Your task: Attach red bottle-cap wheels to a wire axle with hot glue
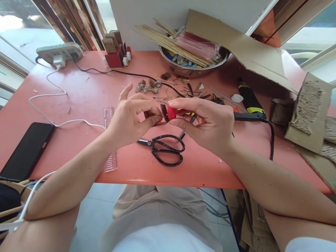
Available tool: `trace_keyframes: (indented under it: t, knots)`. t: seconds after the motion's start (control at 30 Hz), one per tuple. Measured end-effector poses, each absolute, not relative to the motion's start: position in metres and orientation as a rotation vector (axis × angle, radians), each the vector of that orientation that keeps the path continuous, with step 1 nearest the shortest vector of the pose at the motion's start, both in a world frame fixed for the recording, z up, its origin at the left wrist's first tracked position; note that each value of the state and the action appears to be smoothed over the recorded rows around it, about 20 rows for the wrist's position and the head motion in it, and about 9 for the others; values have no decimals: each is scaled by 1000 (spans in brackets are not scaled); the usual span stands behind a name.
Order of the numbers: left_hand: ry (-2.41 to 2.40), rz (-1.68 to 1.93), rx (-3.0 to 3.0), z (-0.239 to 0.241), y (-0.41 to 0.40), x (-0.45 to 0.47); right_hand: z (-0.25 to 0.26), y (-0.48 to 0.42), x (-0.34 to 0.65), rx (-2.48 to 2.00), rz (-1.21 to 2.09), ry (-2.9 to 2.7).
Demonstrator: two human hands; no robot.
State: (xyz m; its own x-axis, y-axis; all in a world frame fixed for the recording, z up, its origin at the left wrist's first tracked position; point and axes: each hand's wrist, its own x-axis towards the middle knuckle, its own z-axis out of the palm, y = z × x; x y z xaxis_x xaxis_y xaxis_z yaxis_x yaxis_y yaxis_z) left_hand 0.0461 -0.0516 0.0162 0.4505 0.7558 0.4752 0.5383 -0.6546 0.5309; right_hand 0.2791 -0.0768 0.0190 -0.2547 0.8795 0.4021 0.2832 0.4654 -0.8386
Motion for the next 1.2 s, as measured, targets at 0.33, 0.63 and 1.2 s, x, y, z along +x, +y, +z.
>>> trace_keyframes:
  t: [0.33, 0.63, 1.2]
  knots:
    - [1089, 947, 2428, 19, -50, 44, 26, -76, 282, -959, 698, -1915]
    - [1095, 1018, 2468, 17, -55, 45, 26, -80, 284, -1069, 679, -1885]
    - [1111, 1088, 2540, 20, -62, 44, 26, -68, 284, -964, 1105, -1658]
